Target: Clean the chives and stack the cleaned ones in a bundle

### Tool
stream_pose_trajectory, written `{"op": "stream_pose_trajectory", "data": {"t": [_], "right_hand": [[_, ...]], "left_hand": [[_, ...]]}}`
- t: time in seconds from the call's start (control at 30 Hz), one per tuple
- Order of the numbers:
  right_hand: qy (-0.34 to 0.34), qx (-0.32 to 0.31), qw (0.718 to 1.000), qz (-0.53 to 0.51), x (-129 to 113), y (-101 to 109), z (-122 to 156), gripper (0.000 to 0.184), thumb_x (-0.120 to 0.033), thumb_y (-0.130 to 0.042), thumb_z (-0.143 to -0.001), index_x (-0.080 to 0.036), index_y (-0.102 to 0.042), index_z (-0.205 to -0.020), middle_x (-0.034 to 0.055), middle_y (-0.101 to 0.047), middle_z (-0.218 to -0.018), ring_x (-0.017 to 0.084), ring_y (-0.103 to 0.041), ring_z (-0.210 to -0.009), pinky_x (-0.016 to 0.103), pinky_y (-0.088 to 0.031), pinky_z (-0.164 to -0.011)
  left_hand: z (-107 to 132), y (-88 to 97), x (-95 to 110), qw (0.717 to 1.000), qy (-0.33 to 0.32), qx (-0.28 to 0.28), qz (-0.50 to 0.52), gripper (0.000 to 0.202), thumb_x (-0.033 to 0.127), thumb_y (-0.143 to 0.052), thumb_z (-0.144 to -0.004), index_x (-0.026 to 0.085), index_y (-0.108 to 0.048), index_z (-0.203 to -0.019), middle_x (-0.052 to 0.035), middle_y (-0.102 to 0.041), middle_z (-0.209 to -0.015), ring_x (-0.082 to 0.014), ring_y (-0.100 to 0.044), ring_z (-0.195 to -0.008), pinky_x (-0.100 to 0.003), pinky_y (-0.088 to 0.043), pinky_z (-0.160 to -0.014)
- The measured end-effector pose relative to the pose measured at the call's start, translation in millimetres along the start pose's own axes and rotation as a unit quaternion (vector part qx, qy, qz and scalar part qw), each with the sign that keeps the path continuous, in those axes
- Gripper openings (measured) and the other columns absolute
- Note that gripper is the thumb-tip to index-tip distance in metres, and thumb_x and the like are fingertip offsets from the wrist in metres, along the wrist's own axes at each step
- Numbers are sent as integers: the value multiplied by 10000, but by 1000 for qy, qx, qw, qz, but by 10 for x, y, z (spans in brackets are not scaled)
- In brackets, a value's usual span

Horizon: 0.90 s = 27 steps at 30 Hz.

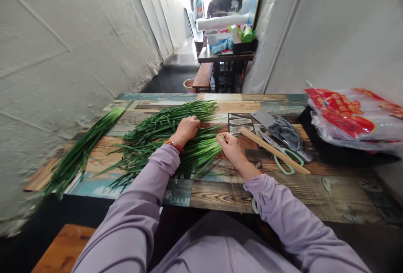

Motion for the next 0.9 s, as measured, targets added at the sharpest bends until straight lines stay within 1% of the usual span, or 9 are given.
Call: {"op": "stream_pose_trajectory", "data": {"t": [0.1,0.2,0.3,0.37,0.43,0.53,0.63,0.77,0.9], "right_hand": [[9,6,1000,-2,-72,20,26,379,-499,-517,-843,-181,-706,-928,19,-672,-758,162,-571,-671,266,-415,-624],[18,12,1000,11,-167,51,72,375,-485,-507,-865,-184,-705,-968,19,-675,-776,157,-566,-669,267,-418,-638],[34,21,999,27,-253,90,116,364,-459,-501,-885,-185,-703,-1014,27,-697,-823,160,-578,-691,272,-431,-665],[48,24,998,33,-292,107,136,358,-447,-498,-895,-185,-700,-1030,33,-710,-853,166,-592,-710,277,-440,-685],[57,22,997,36,-307,109,148,359,-448,-493,-905,-183,-699,-1032,41,-719,-874,172,-607,-728,282,-446,-699],[63,17,997,42,-306,99,156,362,-459,-484,-918,-188,-700,-1022,45,-729,-894,179,-625,-749,288,-455,-712],[70,19,996,55,-308,98,161,351,-463,-491,-922,-199,-705,-1005,47,-737,-907,187,-639,-766,294,-460,-721],[62,20,996,68,-270,109,169,335,-476,-513,-924,-220,-711,-1011,35,-743,-909,189,-648,-767,292,-455,-702],[63,23,994,87,-289,135,194,318,-466,-534,-928,-223,-715,-1027,18,-739,-862,173,-626,-707,283,-429,-648]], "left_hand": [[34,240,-19,991,5,65,114,187,112,-503,-811,168,-682,-817,-87,-662,-936,-203,-627,-881,-330,-487,-821],[121,543,66,954,-6,135,268,124,152,-521,-814,166,-643,-828,-54,-647,-873,-185,-605,-852,-302,-485,-774],[174,688,272,918,-22,157,363,98,182,-528,-831,164,-624,-846,-30,-643,-843,-161,-584,-814,-274,-461,-727],[175,652,411,899,-28,152,410,65,184,-547,-824,163,-608,-827,-5,-619,-779,-139,-557,-750,-262,-447,-709],[164,522,494,880,-22,143,452,45,175,-559,-815,163,-603,-814,12,-598,-726,-127,-540,-706,-252,-441,-689],[166,267,478,851,12,140,505,92,185,-585,-815,155,-643,-880,12,-618,-717,-124,-554,-693,-244,-450,-678],[200,98,417,839,35,126,529,226,246,-637,-823,134,-700,-1009,-31,-691,-815,-146,-610,-753,-264,-481,-724],[255,116,409,837,8,106,537,226,267,-623,-857,124,-756,-972,-100,-735,-1004,-194,-660,-934,-312,-500,-872],[286,138,409,816,1,97,570,172,251,-626,-838,134,-748,-866,-73,-721,-908,-169,-637,-852,-286,-492,-807]]}}
Point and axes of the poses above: each hand's wrist, its own z-axis away from the middle knuckle, its own y-axis out of the back of the hand, x = y × z, the point moved 10 cm from there along -z, towards the middle knuckle
